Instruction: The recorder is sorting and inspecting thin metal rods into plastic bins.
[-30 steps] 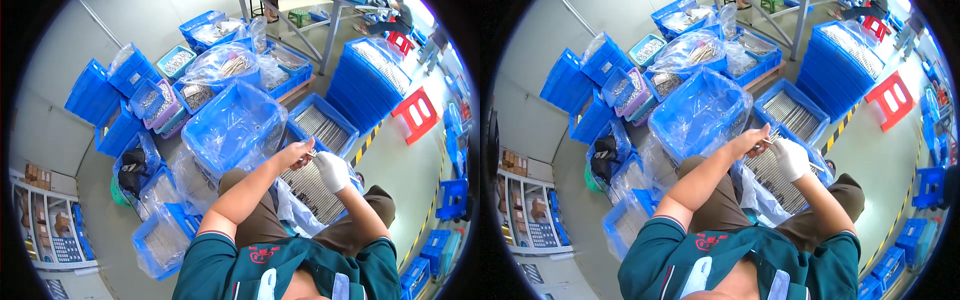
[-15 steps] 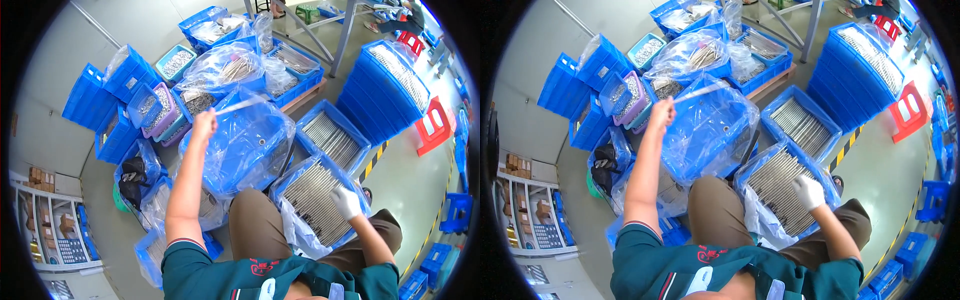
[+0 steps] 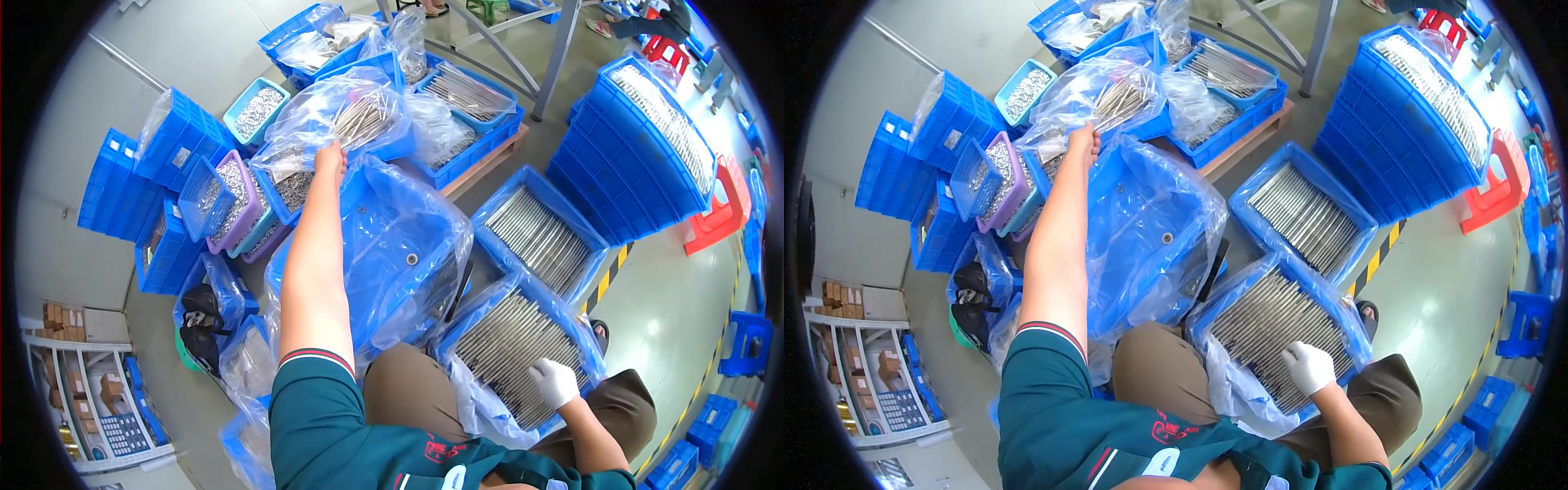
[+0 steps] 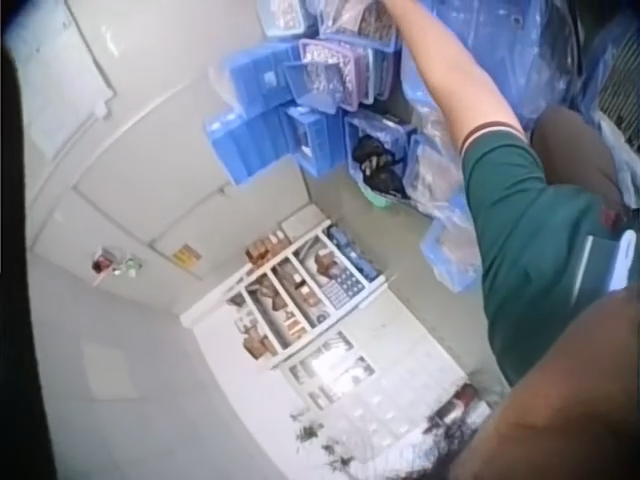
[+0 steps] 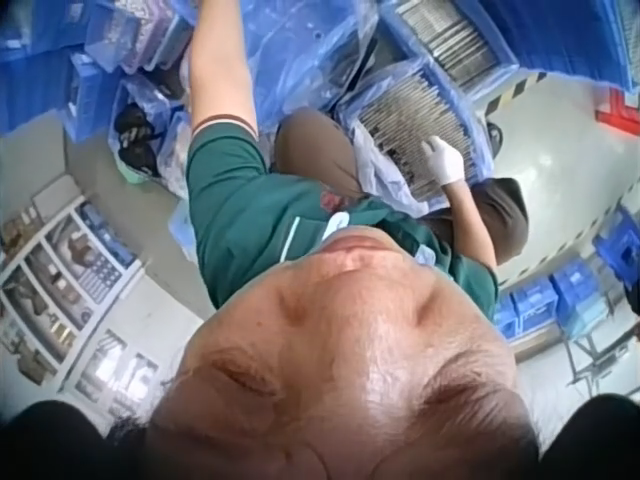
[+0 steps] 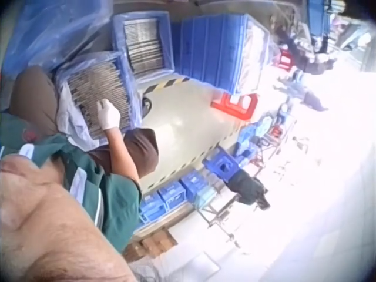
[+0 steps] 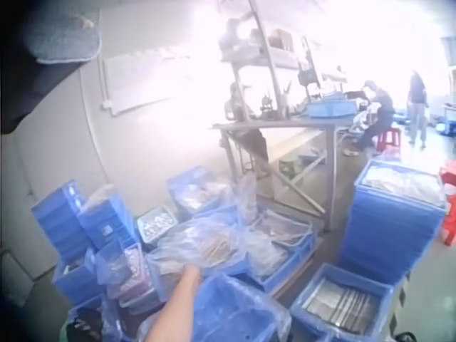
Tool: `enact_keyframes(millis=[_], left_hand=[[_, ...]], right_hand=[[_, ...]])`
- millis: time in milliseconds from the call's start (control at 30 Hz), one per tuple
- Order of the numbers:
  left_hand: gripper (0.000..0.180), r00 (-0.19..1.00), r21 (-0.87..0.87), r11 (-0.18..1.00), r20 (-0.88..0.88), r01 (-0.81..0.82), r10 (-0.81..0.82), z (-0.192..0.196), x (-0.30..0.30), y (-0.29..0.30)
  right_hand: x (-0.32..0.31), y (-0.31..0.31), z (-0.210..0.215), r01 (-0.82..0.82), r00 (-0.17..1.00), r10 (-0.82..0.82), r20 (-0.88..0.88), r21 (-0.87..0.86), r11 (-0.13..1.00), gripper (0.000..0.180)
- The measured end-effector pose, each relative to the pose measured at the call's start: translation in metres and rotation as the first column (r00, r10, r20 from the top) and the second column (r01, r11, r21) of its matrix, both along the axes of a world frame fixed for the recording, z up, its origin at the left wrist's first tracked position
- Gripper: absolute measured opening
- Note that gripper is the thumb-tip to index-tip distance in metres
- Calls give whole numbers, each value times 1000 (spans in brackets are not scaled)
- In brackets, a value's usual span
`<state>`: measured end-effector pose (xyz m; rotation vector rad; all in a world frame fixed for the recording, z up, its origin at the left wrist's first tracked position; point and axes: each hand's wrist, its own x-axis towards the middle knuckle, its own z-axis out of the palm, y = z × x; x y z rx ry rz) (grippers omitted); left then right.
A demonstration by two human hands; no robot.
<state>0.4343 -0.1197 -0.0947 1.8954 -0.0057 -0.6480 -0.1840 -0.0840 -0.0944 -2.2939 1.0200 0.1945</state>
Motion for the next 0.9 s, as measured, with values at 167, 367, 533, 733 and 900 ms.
enact_keyframes(millis=[167,367,533,733,900], left_hand=[[47,999,-168,986,-44,-8,1,-14,-17,-19],[35,946,-512,843,-323,-163,-14,-38,-2,-33],[6,936,-455,874,-352,-172,1,-29,15,-61],[16,942,-604,725,-257,-331,216,-20,95,-20],[6,905,-530,751,-364,-394,218,-27,38,15]], right_hand=[[8,-3,-8,-44,994,54,-95,102,994,25],[14,-4,-12,-55,988,75,-137,147,988,25],[13,-7,-15,-35,983,59,-171,139,990,26],[10,-6,-22,-46,989,68,-128,168,985,27],[8,3,-22,-47,989,70,-134,163,986,26]])
